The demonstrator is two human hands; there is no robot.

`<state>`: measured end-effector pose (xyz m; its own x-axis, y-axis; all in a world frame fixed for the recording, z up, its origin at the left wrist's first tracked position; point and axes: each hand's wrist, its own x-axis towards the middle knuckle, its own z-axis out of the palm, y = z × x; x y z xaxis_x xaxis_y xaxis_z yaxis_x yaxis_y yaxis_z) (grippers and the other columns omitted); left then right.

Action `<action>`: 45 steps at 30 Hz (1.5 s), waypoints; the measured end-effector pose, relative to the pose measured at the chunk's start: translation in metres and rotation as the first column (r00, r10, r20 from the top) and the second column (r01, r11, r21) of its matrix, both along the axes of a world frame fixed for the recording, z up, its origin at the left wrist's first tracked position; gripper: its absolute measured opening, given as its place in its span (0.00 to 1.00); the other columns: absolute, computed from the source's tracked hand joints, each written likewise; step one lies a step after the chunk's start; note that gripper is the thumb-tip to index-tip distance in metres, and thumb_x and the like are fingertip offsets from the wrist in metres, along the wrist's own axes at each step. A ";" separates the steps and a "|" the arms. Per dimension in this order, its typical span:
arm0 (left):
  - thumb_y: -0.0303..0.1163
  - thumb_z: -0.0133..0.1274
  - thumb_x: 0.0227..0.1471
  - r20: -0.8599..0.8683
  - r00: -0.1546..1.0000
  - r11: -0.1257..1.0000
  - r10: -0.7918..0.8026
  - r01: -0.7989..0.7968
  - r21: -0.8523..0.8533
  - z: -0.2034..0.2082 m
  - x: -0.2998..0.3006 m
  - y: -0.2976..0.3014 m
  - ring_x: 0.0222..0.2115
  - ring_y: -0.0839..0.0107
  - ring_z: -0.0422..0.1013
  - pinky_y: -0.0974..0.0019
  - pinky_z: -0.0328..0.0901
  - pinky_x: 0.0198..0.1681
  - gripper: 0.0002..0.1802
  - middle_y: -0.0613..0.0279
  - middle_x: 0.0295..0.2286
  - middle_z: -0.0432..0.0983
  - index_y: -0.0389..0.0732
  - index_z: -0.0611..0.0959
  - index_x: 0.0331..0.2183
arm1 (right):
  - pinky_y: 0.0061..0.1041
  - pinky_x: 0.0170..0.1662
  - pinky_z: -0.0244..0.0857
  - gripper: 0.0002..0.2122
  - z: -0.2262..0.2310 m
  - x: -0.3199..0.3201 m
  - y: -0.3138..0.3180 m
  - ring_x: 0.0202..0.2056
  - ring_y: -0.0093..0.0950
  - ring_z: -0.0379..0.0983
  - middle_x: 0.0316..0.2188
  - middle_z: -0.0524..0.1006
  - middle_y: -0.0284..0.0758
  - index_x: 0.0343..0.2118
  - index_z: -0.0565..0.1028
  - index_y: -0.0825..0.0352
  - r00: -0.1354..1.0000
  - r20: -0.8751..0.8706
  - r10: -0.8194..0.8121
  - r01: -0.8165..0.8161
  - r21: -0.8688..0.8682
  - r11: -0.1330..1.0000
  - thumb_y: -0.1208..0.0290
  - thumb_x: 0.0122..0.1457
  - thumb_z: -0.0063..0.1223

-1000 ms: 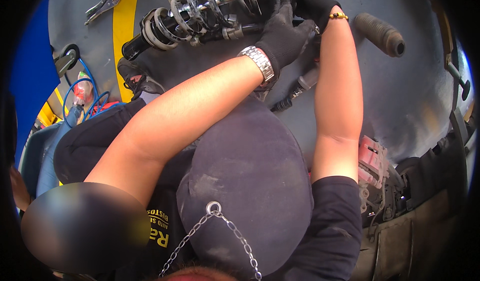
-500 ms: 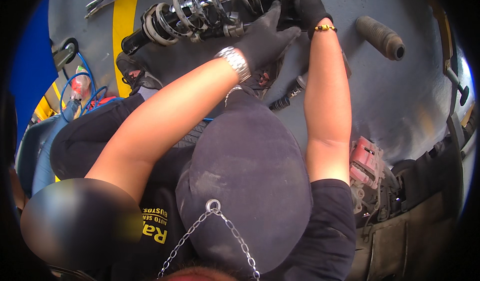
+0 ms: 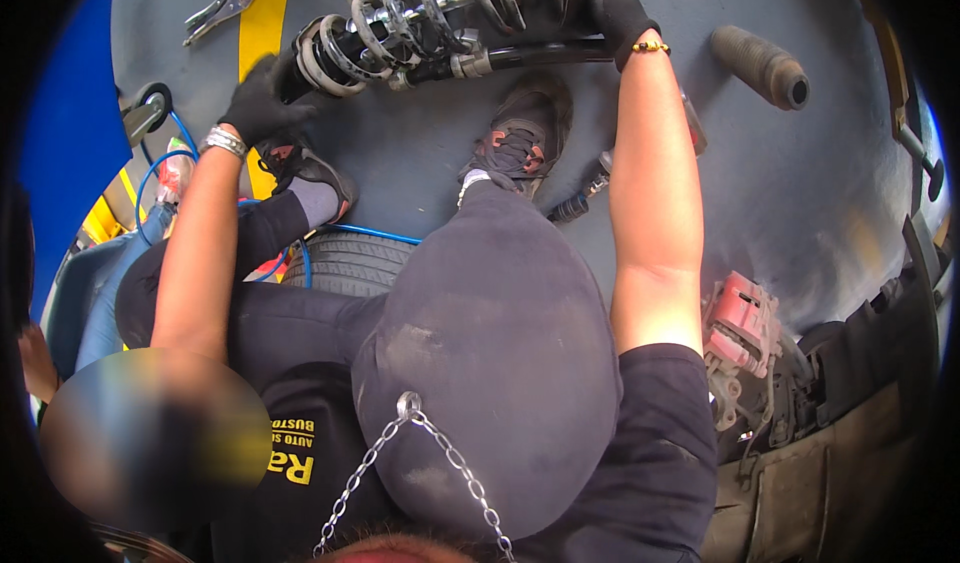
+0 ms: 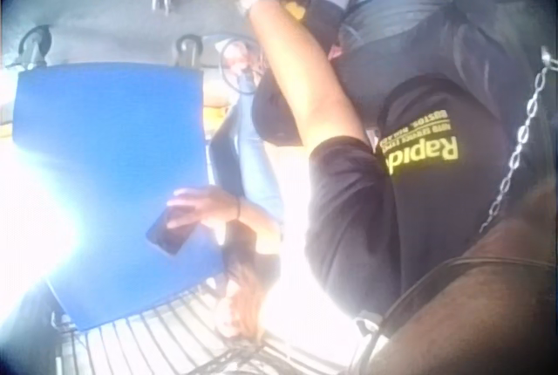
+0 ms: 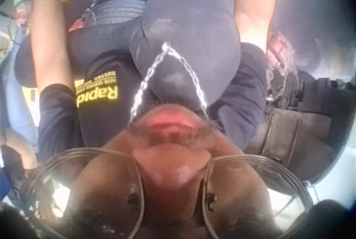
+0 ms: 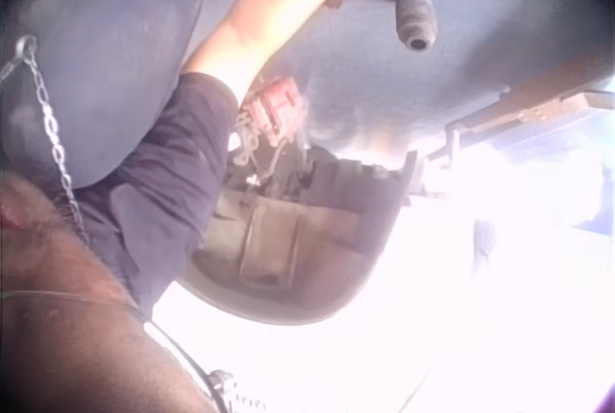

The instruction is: The person assembles a vehicle suspension assembly by hand, attaching a coil spring, shock absorber, and rubber boot to a strut. The person handles each component individually and secures them together on the floor.

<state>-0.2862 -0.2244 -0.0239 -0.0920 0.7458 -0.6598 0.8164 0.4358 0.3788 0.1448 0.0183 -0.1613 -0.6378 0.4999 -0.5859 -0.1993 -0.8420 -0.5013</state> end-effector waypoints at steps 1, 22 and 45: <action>0.47 0.69 0.41 -0.082 0.996 1.000 -0.015 0.014 -0.018 0.006 0.020 0.002 0.53 0.47 0.74 0.54 0.68 0.57 0.44 0.40 0.52 0.76 0.40 0.76 0.59 | 0.29 0.55 0.71 0.24 0.001 -0.001 0.000 0.48 0.29 0.76 0.50 0.79 0.36 0.60 0.71 0.65 1.000 0.001 0.002 -0.002 -0.005 1.000 0.51 0.74 0.36; 0.38 0.68 0.40 -0.043 0.994 0.994 -0.102 0.103 0.022 -0.040 0.005 0.003 0.43 0.47 0.76 0.52 0.71 0.48 0.29 0.47 0.40 0.81 0.42 0.81 0.47 | 0.33 0.52 0.72 0.24 0.008 -0.005 -0.003 0.46 0.33 0.79 0.47 0.81 0.38 0.61 0.70 0.64 0.752 0.659 0.012 -0.333 0.365 0.869 0.52 0.72 0.37; 0.39 0.68 0.41 0.001 0.975 0.975 -0.221 0.221 0.030 -0.028 0.011 0.018 0.45 0.45 0.76 0.51 0.70 0.50 0.28 0.45 0.42 0.81 0.42 0.82 0.46 | 0.33 0.49 0.72 0.18 0.034 -0.028 0.007 0.45 0.35 0.79 0.43 0.82 0.44 0.51 0.79 0.62 0.775 0.630 0.036 -0.364 0.399 0.842 0.56 0.73 0.40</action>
